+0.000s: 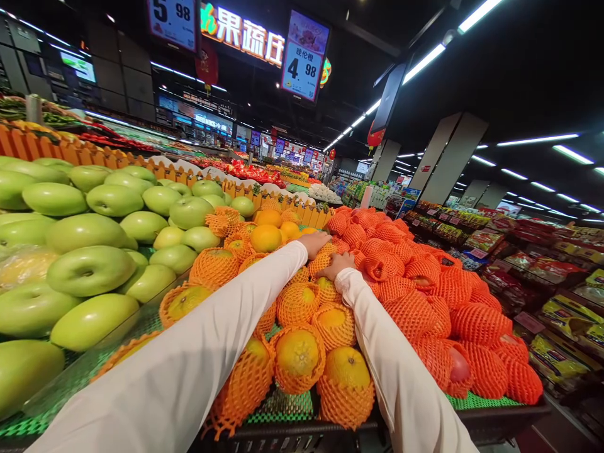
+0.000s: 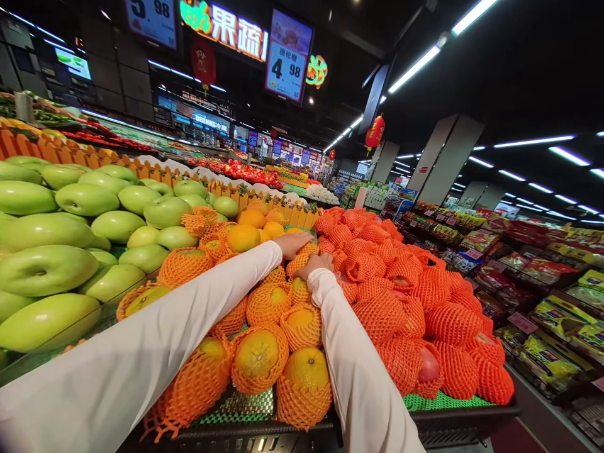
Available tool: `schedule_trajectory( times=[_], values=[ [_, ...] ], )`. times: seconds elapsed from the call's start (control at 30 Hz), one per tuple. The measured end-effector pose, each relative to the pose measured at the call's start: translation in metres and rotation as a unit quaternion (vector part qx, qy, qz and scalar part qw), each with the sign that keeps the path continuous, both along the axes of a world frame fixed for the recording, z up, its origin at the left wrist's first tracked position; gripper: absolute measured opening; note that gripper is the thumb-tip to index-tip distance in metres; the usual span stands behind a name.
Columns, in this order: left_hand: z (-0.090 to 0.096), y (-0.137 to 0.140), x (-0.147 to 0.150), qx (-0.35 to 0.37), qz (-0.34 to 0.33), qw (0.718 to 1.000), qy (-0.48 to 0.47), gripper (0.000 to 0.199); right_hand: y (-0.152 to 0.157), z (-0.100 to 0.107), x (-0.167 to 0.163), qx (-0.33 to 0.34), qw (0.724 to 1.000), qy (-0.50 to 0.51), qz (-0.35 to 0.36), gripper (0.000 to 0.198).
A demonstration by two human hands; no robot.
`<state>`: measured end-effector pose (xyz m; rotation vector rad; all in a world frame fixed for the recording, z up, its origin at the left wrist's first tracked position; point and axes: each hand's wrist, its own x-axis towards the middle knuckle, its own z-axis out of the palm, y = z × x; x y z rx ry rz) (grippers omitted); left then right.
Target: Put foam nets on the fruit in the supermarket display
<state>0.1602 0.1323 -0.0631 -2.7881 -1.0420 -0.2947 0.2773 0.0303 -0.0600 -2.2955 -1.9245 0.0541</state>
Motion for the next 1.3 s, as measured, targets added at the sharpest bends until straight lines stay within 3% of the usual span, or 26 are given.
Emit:
schedule_trajectory(
  times=[0.2,0.33,0.43,0.6,0.77,0.83,0.93,1.03,1.13,1.23,1.3],
  values=[
    [-0.009,-0.012,0.005,0.046,0.030,0.998,-0.013,0.037,-0.004,0.003,-0.004,-0.009,1.000,0.022,0.013,0.080],
    [-0.011,-0.011,0.005,0.036,0.045,0.998,-0.020,0.039,-0.005,0.004,-0.006,0.003,1.000,0.031,0.004,0.077],
    [-0.007,-0.006,0.004,0.002,0.035,0.999,-0.011,0.051,0.003,0.000,-0.001,0.004,0.999,0.044,0.000,0.080],
    [0.025,0.005,-0.019,-0.048,0.052,0.997,-0.024,0.083,0.014,-0.008,0.006,0.000,0.998,0.064,0.003,0.089],
    [0.060,0.002,-0.093,-0.096,0.168,0.979,-0.059,0.085,0.012,-0.009,0.007,0.006,0.997,0.068,0.025,0.085],
    [0.057,-0.012,-0.122,-0.124,0.182,0.974,-0.057,0.083,0.010,-0.008,0.007,0.015,0.997,0.071,0.034,0.080],
    [0.037,-0.045,-0.147,-0.118,0.184,0.973,-0.078,0.088,0.004,-0.005,0.002,0.044,0.996,0.072,0.041,0.081],
    [0.018,-0.079,-0.147,-0.024,0.201,0.966,-0.162,0.099,-0.004,-0.004,-0.006,0.127,0.985,0.085,0.085,0.077],
    [0.008,-0.102,-0.138,0.049,0.129,0.959,-0.246,0.100,-0.012,-0.006,-0.017,0.239,0.927,0.162,0.239,0.068],
    [0.009,-0.111,-0.134,-0.030,-0.050,0.962,-0.268,0.081,-0.019,-0.009,-0.025,0.235,0.865,0.213,0.388,0.078],
    [0.013,-0.109,-0.139,-0.094,-0.126,0.945,-0.286,0.060,-0.022,-0.011,-0.028,0.209,0.862,0.194,0.419,0.092]
  ],
)
